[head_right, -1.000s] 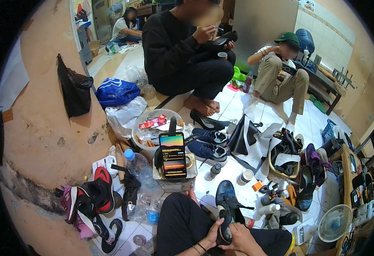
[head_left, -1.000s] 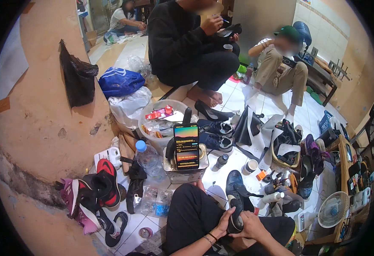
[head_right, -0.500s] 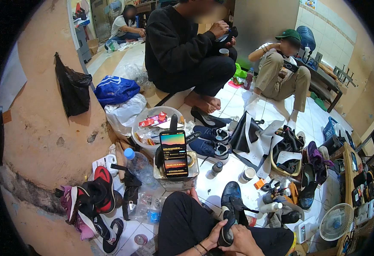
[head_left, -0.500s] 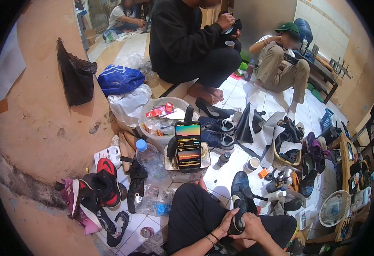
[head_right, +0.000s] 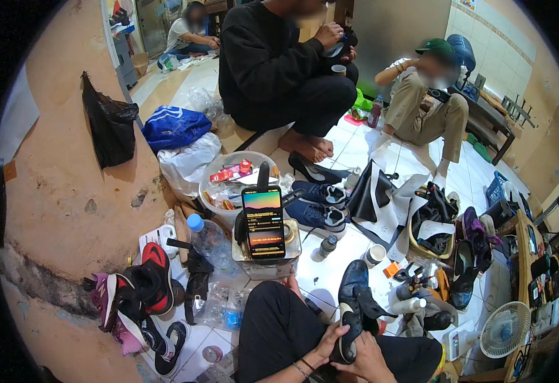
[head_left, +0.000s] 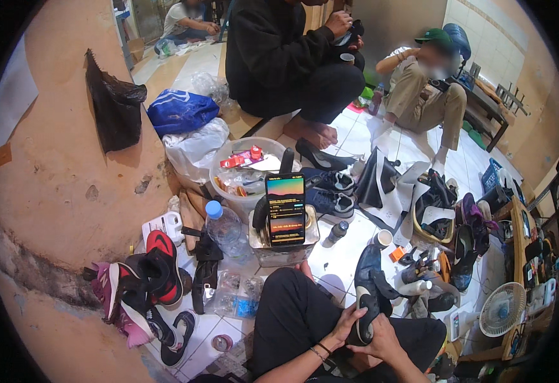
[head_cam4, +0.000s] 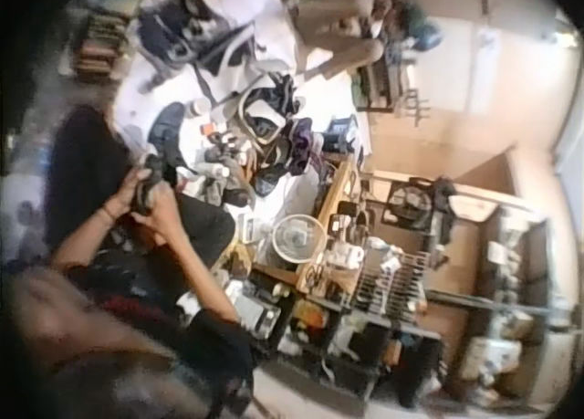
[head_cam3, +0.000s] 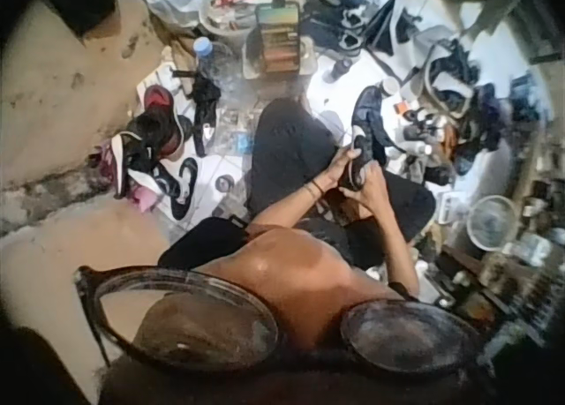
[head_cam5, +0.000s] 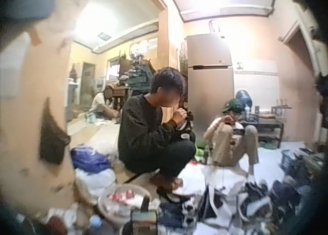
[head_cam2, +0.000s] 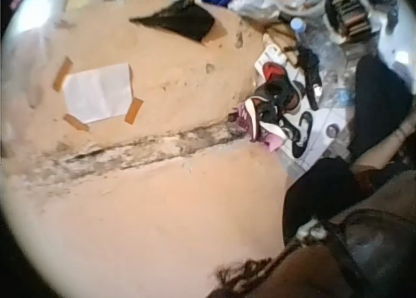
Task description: Repairing the sole and structure of a shoe using a clamp and other tools.
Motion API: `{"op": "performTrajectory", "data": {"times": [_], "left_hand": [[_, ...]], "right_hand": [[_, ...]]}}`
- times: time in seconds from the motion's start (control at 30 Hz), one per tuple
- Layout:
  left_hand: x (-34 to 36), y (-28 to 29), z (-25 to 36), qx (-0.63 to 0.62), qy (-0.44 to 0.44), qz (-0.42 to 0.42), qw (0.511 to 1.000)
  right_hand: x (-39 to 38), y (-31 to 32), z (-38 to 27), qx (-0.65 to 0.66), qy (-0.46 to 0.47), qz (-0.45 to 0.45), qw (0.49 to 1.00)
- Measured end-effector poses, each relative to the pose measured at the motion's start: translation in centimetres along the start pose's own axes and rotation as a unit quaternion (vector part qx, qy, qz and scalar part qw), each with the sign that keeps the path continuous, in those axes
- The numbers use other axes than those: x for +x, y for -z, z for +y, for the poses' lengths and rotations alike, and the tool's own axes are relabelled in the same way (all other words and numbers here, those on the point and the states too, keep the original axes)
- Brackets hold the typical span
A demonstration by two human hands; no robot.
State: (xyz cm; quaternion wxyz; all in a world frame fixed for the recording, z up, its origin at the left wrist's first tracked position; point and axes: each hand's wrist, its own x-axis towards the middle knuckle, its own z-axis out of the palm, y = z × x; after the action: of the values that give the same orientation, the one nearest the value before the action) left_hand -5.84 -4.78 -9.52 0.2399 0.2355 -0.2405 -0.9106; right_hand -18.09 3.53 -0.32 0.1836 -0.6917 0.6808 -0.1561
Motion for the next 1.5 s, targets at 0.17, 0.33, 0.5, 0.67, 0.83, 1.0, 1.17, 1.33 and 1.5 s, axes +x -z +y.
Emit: {"op": "performTrajectory", "data": {"times": [0.17,0.33,0.5,0.67,0.83,1.0,1.17,1.33,1.5], "left_hand": [[-0.3,-0.3,0.9,-0.011,0.006,0.003,1.000],[-0.6,-1.1,0.8,-0.060,-0.003,0.039,0.997],[-0.4,-0.4,0.2,-0.075,0.025,0.052,0.996],[-0.1,0.6,0.1,-0.015,0.039,-0.017,0.999],[0.1,0.0,0.1,-0.008,0.012,-0.020,1.000],[-0.2,0.1,0.2,0.002,-0.016,-0.028,0.999],[-0.5,0.0,0.2,-0.034,-0.022,-0.010,0.999],[-0.4,-0.4,0.2,-0.037,-0.029,-0.009,0.999],[-0.3,-0.2,-0.1,-0.006,-0.040,-0.034,0.999]], "right_hand": [[-0.1,-0.2,0.3,0.008,0.010,0.002,1.000],[0.9,0.4,0.7,0.036,0.004,-0.041,0.999],[1.4,0.8,0.7,0.037,0.001,-0.067,0.997],[0.4,0.4,-0.3,0.023,-0.027,-0.035,0.999],[-0.1,1.4,-1.8,0.003,-0.050,-0.036,0.998],[-2.3,2.1,-3.5,0.020,-0.004,0.168,0.986],[-11.8,3.4,-0.7,0.168,-0.255,0.298,0.905],[-24.5,3.3,3.6,0.125,-0.430,0.236,0.862],[-28.5,1.0,2.5,0.069,-0.418,0.243,0.873]]}}
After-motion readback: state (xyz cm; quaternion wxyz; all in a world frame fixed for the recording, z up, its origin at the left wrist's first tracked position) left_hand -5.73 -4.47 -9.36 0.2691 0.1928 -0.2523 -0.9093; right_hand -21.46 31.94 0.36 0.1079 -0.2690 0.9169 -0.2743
